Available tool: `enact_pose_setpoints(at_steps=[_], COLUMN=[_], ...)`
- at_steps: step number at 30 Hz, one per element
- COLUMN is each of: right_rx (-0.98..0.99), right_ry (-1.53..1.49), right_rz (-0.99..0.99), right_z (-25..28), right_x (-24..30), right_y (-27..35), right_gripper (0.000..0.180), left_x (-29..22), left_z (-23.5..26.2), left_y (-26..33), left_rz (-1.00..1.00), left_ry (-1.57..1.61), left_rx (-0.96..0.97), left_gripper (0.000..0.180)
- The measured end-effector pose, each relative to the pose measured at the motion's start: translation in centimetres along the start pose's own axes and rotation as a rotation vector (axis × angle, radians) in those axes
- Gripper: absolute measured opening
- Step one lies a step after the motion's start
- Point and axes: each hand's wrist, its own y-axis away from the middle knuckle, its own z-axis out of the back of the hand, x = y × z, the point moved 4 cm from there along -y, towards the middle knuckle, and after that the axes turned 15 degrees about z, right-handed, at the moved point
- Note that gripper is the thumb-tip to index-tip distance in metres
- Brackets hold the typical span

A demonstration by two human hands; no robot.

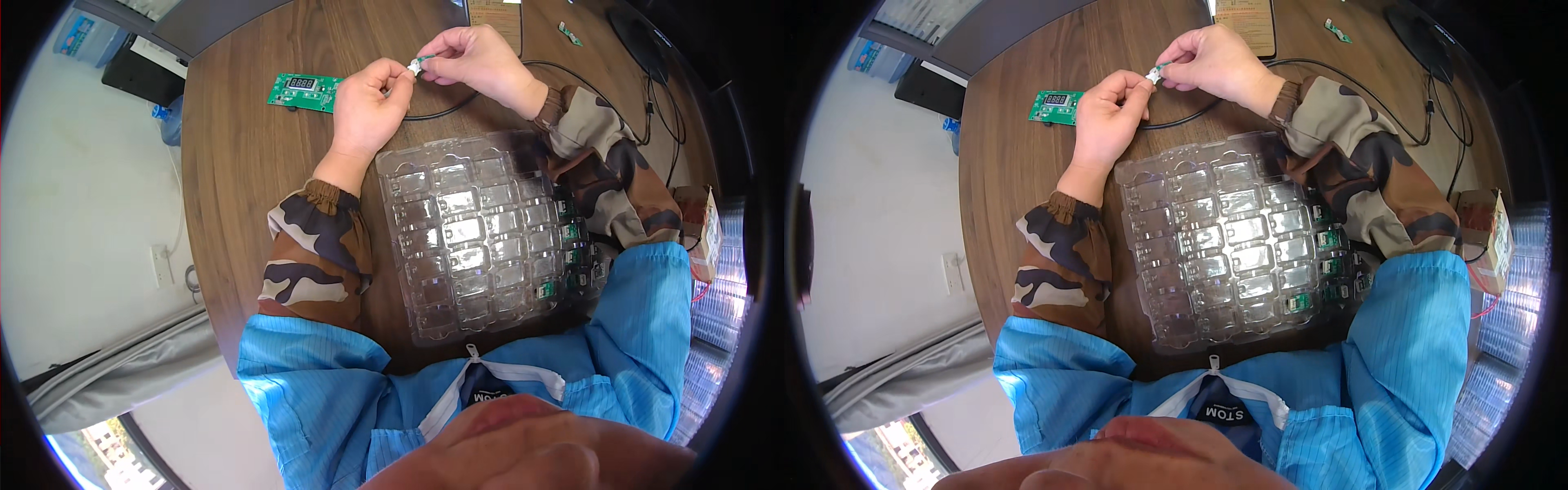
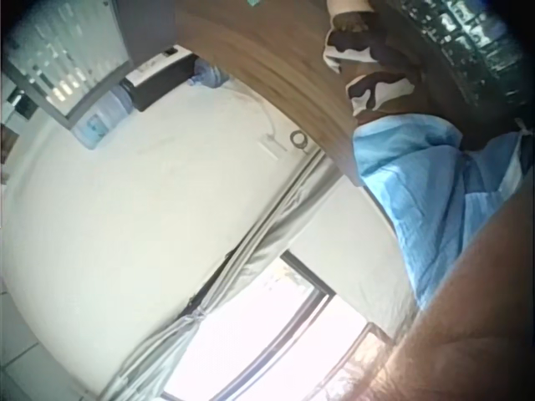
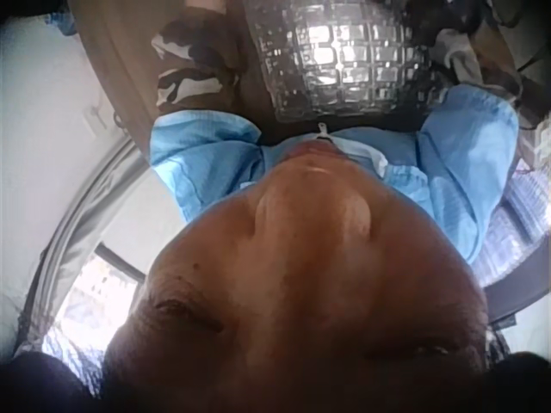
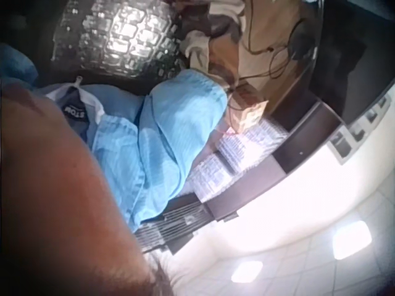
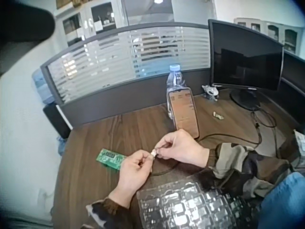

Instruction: Placing small green printed circuit boards (PCBs) into a plastic tray.

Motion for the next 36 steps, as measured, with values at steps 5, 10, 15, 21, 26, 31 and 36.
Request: enact_pose_setpoints(at_steps=[5, 10, 15, 21, 26, 31, 36], right_rx=[-0.007, 0.019, -0.180, 0.059, -0.175, -0.079, 0.013], right_ry=[0.250, 0.344, 0.647, 0.814, 1.626, 1.752, 1.786], right_rz=[0.140, 0.133, 0.546, 0.212, -0.375, -0.763, -0.966], right_z=[-0.8, -0.8, 0.9, 5.7, 13.4, 14.0, 16.6], right_x=[0.6, 1.7, 5.3, 11.6, 12.4, 8.8, 5.0], right_y=[0.4, 0.9, 5.0, 22.4, 34.0, 38.8, 41.7], right_gripper=[0.015, 0.023, 0.030, 0.012, 0.012, 0.034, 0.030], left_x=[0.3, 0.4, 0.5, 0.1, -0.1, -0.2, -0.4], left_z=[0.0, -0.1, 0.4, 0.7, 0.3, 0.6, 0.6], left_y=[0.2, 0.0, -0.9, -1.0, -1.3, -1.2, -0.9], left_rz=[-0.033, 0.036, 0.045, 0.024, 0.008, -0.024, -0.056], left_ry=[-0.022, 0.025, -0.005, 0.013, -0.058, -0.061, -0.020], left_rx=[-0.040, 0.014, 0.020, 0.101, 0.076, 0.029, 0.025], left_gripper=[0.008, 0.007, 0.010, 0.011, 0.012, 0.013, 0.011])
